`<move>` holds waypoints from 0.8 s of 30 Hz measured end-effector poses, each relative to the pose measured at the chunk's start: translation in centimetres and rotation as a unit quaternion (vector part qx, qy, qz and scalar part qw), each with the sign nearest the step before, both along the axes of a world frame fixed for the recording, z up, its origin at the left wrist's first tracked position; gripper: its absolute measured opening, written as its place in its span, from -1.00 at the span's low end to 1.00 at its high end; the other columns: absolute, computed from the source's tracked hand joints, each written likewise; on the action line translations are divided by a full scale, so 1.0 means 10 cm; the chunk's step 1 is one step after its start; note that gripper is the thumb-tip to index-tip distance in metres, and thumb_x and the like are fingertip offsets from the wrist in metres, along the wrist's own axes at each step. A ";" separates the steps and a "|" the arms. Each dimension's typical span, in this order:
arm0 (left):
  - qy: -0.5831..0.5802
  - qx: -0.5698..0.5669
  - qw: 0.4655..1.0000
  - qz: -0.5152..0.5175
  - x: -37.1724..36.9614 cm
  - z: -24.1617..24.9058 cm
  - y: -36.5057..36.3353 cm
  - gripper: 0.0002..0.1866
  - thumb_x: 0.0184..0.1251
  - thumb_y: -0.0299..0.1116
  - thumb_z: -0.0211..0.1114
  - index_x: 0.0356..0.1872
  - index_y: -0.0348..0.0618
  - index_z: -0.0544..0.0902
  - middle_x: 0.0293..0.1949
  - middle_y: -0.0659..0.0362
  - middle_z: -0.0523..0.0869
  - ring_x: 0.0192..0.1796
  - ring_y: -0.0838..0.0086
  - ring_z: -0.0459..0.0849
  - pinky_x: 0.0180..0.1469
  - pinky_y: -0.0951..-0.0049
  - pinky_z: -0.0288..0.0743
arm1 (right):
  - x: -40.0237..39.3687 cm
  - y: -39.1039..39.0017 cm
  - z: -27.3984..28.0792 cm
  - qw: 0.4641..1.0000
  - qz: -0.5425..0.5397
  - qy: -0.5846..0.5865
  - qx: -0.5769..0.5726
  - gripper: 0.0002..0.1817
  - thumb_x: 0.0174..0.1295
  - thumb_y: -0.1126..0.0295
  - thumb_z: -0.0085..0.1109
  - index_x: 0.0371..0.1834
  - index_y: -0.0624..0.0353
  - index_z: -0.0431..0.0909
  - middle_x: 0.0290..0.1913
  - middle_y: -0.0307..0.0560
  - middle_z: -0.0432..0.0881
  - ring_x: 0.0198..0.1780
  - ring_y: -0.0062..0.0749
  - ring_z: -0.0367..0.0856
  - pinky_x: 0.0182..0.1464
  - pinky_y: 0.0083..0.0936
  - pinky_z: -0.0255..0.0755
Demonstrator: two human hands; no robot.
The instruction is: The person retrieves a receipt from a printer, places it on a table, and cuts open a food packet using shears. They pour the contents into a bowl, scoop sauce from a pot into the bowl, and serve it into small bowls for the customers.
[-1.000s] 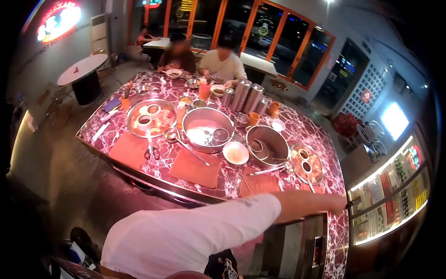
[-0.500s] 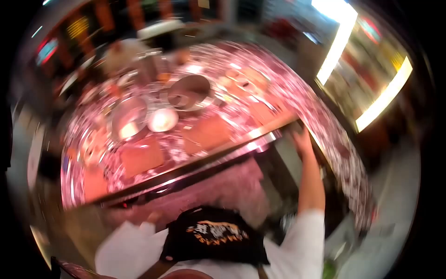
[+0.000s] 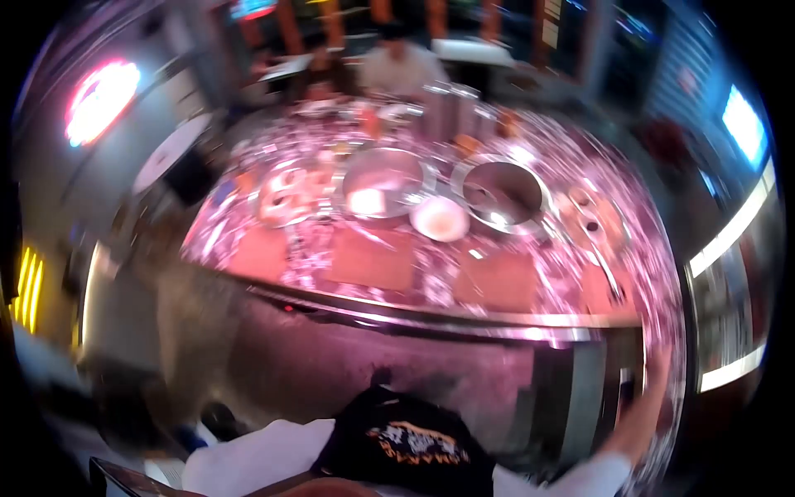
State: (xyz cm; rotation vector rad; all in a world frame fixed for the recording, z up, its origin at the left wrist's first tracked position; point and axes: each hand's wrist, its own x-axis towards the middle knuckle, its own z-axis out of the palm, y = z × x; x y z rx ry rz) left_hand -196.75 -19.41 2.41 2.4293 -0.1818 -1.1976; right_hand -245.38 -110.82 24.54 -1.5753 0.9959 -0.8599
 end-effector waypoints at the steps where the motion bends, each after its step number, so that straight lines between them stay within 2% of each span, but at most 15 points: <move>1: -0.004 0.006 1.000 -0.001 -0.01 -0.08 0.07 -0.64 0.28 -0.25 -0.01 -0.09 -0.19 0.65 -0.03 -0.07 0.64 0.04 0.16 0.59 0.11 0.24 0.44 | 0.43 0.50 0.40 0.985 -0.139 0.069 0.069 -0.35 0.23 0.22 0.05 0.36 0.22 0.14 0.19 0.04 0.43 0.18 -0.26 0.41 0.04 -0.28 0.45; 3: -0.005 0.027 1.000 -0.004 0.07 -0.23 0.25 -0.64 0.29 -0.25 -0.03 -0.08 -0.19 0.65 -0.02 -0.07 0.63 0.06 0.16 0.59 0.12 0.25 0.44 | 0.18 0.16 -0.01 0.968 -0.178 0.134 0.111 -0.38 0.22 0.21 0.06 0.37 0.00 0.18 -0.39 -0.15 0.49 -0.45 -0.40 0.49 -0.51 -0.36 0.43; 4: -0.005 0.044 0.999 -0.011 0.17 -0.34 0.37 -0.64 0.29 -0.25 -0.03 -0.08 -0.19 0.65 -0.02 -0.07 0.63 0.07 0.16 0.59 0.13 0.25 0.43 | -0.01 -0.04 -0.28 0.949 -0.193 0.172 0.182 -0.46 0.20 0.26 0.04 0.29 -0.12 0.24 -0.57 -0.23 0.31 -0.70 -0.48 0.25 -0.70 -0.48 0.24; 6: -0.009 0.083 0.996 -0.038 0.51 -0.55 0.60 -0.63 0.30 -0.25 -0.05 -0.08 -0.19 0.65 -0.01 -0.07 0.63 0.08 0.16 0.58 0.14 0.26 0.43 | 0.54 0.54 0.02 0.940 -0.248 0.150 0.181 -0.54 0.19 0.32 0.03 0.18 -0.17 0.26 -0.60 -0.21 0.29 -0.73 -0.48 0.23 -0.77 -0.50 0.17; 8: -0.025 0.126 0.988 -0.085 1.07 -0.77 0.78 -0.63 0.31 -0.25 -0.06 -0.07 -0.19 0.65 0.00 -0.06 0.62 0.10 0.15 0.57 0.15 0.26 0.42 | 0.89 0.88 0.22 0.905 -0.171 0.075 0.381 -0.56 0.17 0.37 0.03 0.14 -0.12 0.22 -0.65 -0.23 0.25 -0.74 -0.50 0.22 -0.79 -0.54 0.15; 12: -0.089 0.167 0.970 -0.150 2.52 -1.00 0.68 -0.59 0.29 -0.18 -0.05 -0.07 -0.21 0.64 0.04 -0.07 0.60 0.12 0.15 0.57 0.16 0.25 0.42 | 1.61 1.78 -0.26 0.955 -0.181 0.165 0.169 -0.58 0.14 0.47 -0.03 0.10 -0.03 0.22 -0.66 -0.28 0.24 -0.73 -0.55 0.24 -0.76 -0.59 0.18; 13: -0.051 0.165 0.980 -0.098 2.79 -0.56 0.41 -0.60 0.28 -0.20 -0.05 -0.08 -0.21 0.65 0.00 -0.08 0.62 0.10 0.14 0.58 0.15 0.26 0.41 | 1.69 2.01 -0.59 0.972 -0.084 0.144 0.166 -0.61 0.13 0.50 -0.03 0.06 -0.01 0.26 -0.65 -0.24 0.29 -0.72 -0.53 0.28 -0.75 -0.57 0.21; 14: -0.082 0.148 0.977 -0.127 3.05 -0.43 0.20 -0.61 0.28 -0.22 -0.05 -0.10 -0.21 0.66 -0.03 -0.08 0.63 0.06 0.14 0.61 0.14 0.25 0.43 | 1.76 2.35 -0.94 0.960 -0.090 0.173 0.200 -0.73 0.14 0.47 0.01 -0.07 0.07 0.35 -0.64 -0.20 0.36 -0.70 -0.47 0.33 -0.74 -0.51 0.25; 15: -0.110 0.130 0.973 -0.155 3.23 -0.39 0.03 -0.62 0.28 -0.25 -0.06 -0.12 -0.21 0.67 -0.06 -0.09 0.65 0.02 0.14 0.63 0.12 0.24 0.44 | 1.93 2.92 -1.27 0.942 -0.008 0.315 0.115 -0.90 0.17 0.40 0.03 -0.29 0.15 0.41 -0.62 -0.18 0.42 -0.68 -0.42 0.38 -0.70 -0.44 0.31; 16: -0.138 0.078 0.971 -0.178 3.36 -0.41 -0.20 -0.63 0.27 -0.26 -0.06 -0.14 -0.20 0.67 -0.08 -0.09 0.66 -0.01 0.12 0.64 0.10 0.21 0.46 | 2.11 3.49 -1.55 0.923 0.051 0.363 0.116 -0.91 0.17 0.40 0.03 -0.30 0.14 0.42 -0.61 -0.18 0.42 -0.67 -0.42 0.38 -0.69 -0.44 0.31; 18: -0.141 0.014 0.967 -0.213 3.45 -0.32 -0.67 -0.64 0.23 -0.25 -0.03 -0.19 -0.20 0.69 -0.12 -0.09 0.67 -0.05 0.09 0.65 0.04 0.15 0.48 | 2.43 4.48 -1.98 0.888 0.146 0.398 0.176 -0.91 0.18 0.38 0.03 -0.31 0.14 0.42 -0.58 -0.18 0.43 -0.64 -0.42 0.40 -0.67 -0.43 0.32; 19: -0.146 -0.035 0.983 -0.105 3.31 -0.17 -0.93 -0.67 0.18 -0.25 0.04 -0.21 -0.19 0.70 -0.15 -0.07 0.68 -0.11 0.10 0.66 0.01 0.19 0.50 | 2.58 4.86 -2.14 0.873 0.172 0.407 0.209 -0.91 0.18 0.38 0.03 -0.32 0.13 0.42 -0.57 -0.18 0.44 -0.62 -0.42 0.40 -0.66 -0.43 0.32; 20: -0.133 -0.066 0.965 -0.218 3.20 0.15 -1.10 -0.69 0.14 -0.24 0.10 -0.23 -0.18 0.70 -0.19 -0.04 0.70 -0.17 0.12 0.67 -0.04 0.26 0.53 | 2.67 5.19 -2.25 0.858 0.191 0.413 0.239 -0.91 0.19 0.37 0.03 -0.32 0.13 0.42 -0.56 -0.18 0.44 -0.61 -0.42 0.41 -0.65 -0.43 0.32; 21: -0.143 -0.122 0.954 -0.232 3.03 -0.19 -1.19 -0.74 0.09 -0.28 0.16 -0.27 -0.17 0.69 -0.26 -0.02 0.70 -0.25 0.14 0.67 -0.11 0.28 0.55 | 2.73 5.45 -2.30 0.846 0.203 0.418 0.263 -0.91 0.19 0.36 0.03 -0.33 0.13 0.43 -0.55 -0.18 0.45 -0.59 -0.42 0.42 -0.64 -0.42 0.33; 24: 0.091 -0.278 0.931 -0.219 2.32 -0.51 -1.27 -0.72 0.17 -0.19 0.19 -0.27 -0.18 0.69 -0.35 0.09 0.69 -0.31 0.33 0.63 -0.18 0.32 0.51 | 2.77 5.91 -2.35 0.829 0.187 0.423 0.316 -0.90 0.21 0.35 0.03 -0.35 0.11 0.43 -0.51 -0.19 0.47 -0.55 -0.42 0.44 -0.61 -0.42 0.34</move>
